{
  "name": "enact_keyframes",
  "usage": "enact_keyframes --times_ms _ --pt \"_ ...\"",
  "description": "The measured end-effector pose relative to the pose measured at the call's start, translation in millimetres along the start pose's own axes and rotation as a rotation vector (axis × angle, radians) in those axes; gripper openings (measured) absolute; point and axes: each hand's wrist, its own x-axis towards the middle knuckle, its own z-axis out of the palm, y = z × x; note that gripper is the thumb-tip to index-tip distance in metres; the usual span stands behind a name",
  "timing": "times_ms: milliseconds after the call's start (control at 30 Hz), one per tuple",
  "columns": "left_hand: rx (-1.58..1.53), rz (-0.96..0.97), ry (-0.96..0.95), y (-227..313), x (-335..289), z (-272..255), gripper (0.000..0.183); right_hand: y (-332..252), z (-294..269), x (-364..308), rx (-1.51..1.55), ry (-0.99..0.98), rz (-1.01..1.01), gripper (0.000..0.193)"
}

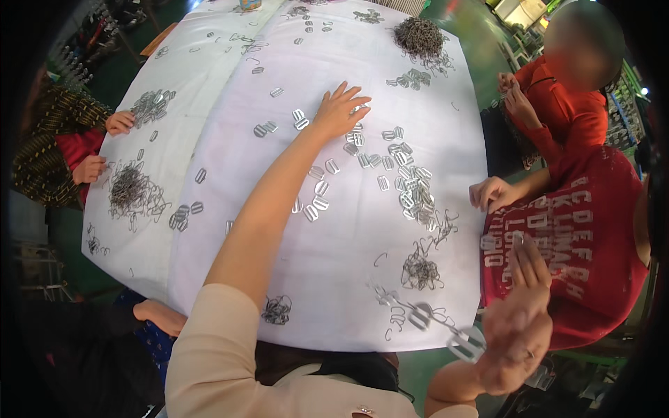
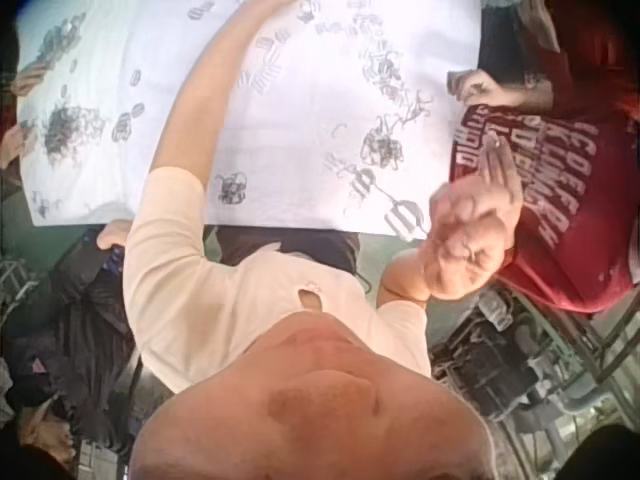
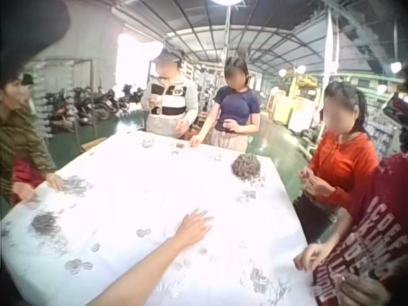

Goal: The person handles metal parts hanging from a rack, then moves to a table and sorts small metal buckle-like items by hand alongside other people.

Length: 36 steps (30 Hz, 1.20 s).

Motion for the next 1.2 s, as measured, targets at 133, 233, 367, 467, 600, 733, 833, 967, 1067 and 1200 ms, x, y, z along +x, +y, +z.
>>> enact_keyframes --times_ms 133,233,367,467,600,733,833,967,1067,1200 --pt "-0.013 -0.051 -0.311 -13.6 10.9 15.0 0.039 -0.2 -11.4 -18.2 0.033 0.095 -0.079 0.031" --pt "-0.097 0.265 -0.367 -2.8 -15.6 14.8 0.035 -7.1 -15.1 -23.6 0.069 0.116 -0.106 0.027" --pt "-0.284 0.331 -0.472 36.1 -69.5 -9.0 0.03 -21.2 -20.1 -34.0 0.076 0.176 -0.108 0.023" --pt "-0.324 0.332 -0.478 54.5 -114.0 -30.5 0.03 -33.7 -25.9 -38.1 0.268 0.044 -0.021 0.024" --pt "-0.342 0.312 -0.454 81.4 -168.0 -55.4 0.027 -45.6 -28.3 -55.6 0.191 0.089 0.079 0.027" --pt "-0.345 0.154 -0.305 108.2 -194.9 -71.0 0.022 -54.2 -23.1 -71.2 0.177 0.095 0.057 0.021" --pt "-0.226 0.101 -0.16 121.3 -206.7 -67.6 0.02 -58.8 -15.3 -86.6 0.185 0.068 0.041 0.019" --pt "-0.064 0.008 -0.09 143.2 -197.4 -36.3 0.02 -68.5 2.9 -116.3 0.124 0.194 0.111 0.022" --pt "0.031 -0.091 -0.155 157.8 -189.1 -26.7 0.019 -75.2 12.1 -137.7 0.157 0.191 0.218 0.018" --pt "-0.068 -0.14 -0.194 160.9 -187.8 -28.6 0.018 -68.7 11.3 -166.8 0.275 0.093 0.291 0.01"
